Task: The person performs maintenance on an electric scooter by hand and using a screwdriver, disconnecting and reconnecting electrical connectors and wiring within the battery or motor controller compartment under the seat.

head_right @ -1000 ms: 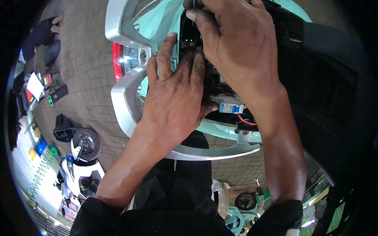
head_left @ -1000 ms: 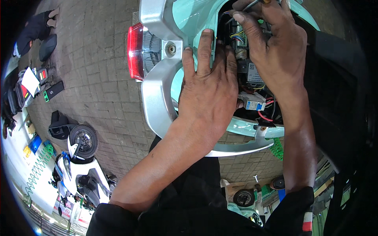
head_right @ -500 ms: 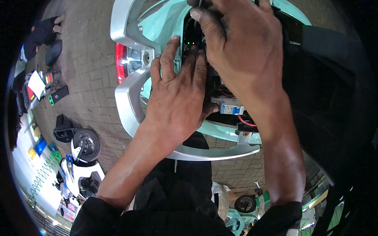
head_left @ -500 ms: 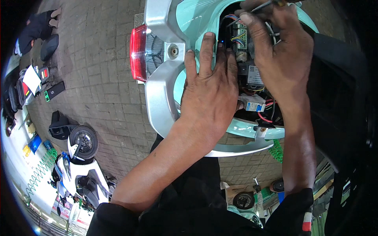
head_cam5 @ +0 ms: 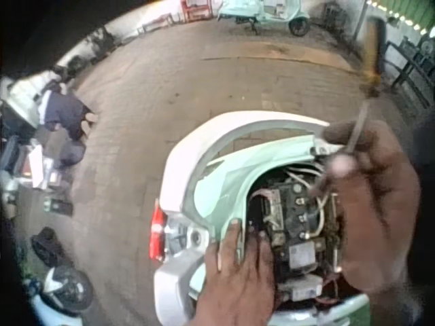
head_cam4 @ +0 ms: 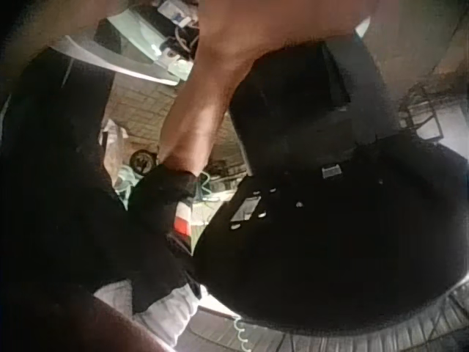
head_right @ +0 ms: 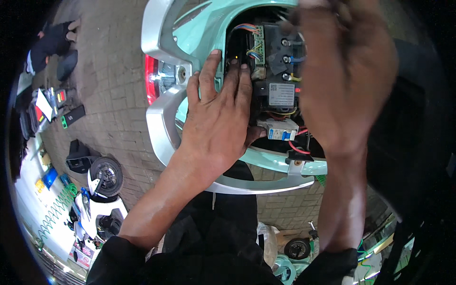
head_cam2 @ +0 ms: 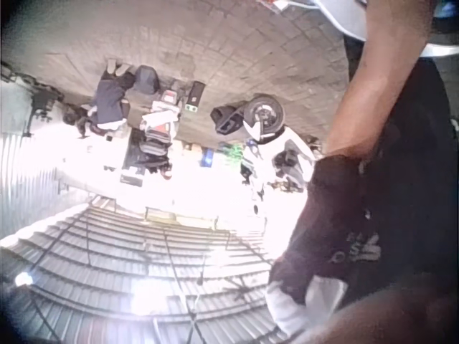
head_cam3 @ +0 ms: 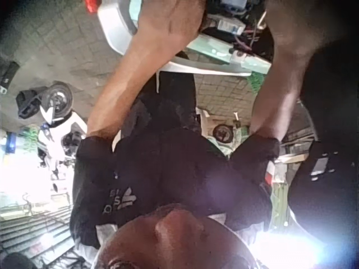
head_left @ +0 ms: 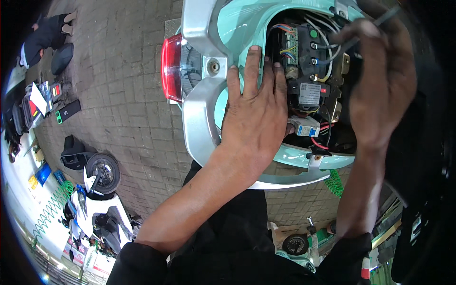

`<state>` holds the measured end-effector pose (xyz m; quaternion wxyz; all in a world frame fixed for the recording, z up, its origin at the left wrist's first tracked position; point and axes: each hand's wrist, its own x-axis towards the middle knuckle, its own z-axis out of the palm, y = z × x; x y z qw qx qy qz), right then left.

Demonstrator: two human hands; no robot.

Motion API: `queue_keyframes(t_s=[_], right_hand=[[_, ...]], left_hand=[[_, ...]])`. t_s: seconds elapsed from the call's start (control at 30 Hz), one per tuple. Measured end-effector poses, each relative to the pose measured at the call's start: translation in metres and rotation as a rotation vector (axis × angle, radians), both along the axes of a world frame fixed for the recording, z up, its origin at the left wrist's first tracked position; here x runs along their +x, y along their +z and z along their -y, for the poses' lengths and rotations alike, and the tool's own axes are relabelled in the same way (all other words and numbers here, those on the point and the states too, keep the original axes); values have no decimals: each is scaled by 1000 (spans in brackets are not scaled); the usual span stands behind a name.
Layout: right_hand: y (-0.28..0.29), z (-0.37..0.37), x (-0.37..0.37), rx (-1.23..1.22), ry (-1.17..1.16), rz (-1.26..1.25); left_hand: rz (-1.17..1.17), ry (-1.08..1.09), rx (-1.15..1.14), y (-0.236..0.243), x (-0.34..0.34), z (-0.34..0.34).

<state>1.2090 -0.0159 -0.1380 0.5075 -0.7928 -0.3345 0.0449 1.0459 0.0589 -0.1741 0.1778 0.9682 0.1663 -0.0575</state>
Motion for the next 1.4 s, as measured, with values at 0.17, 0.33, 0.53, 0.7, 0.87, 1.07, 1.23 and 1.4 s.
queue_keyframes(t_s=[0.17, 0.33, 0.53, 0.7, 0.87, 1.07, 1.23, 1.4], right_hand=[[10, 34, -19, 108, -87, -315], [4, 69, -55, -95, -285, -539], [16, 93, -112, -194, -197, -734], [31, 71, -131, -152, -123, -825], [29, 50, -122, -101, 34, -694], [18, 14, -89, -84, 54, -499], [-2, -26, -49, -689, 268, 433], [-29, -26, -37, -830, 336, 513]], left_hand=[[-80, -100, 39, 13, 1, -13], [-97, -188, 68, 37, 2, -29], [5, -108, -263, 48, -9, -31], [18, -138, -518, 47, -16, -51], [169, -54, -1036, 52, -10, -67], [370, 629, -1361, 84, -15, -61], [574, 733, -1330, 105, -40, -106], [534, 696, -666, 78, -10, -130]])
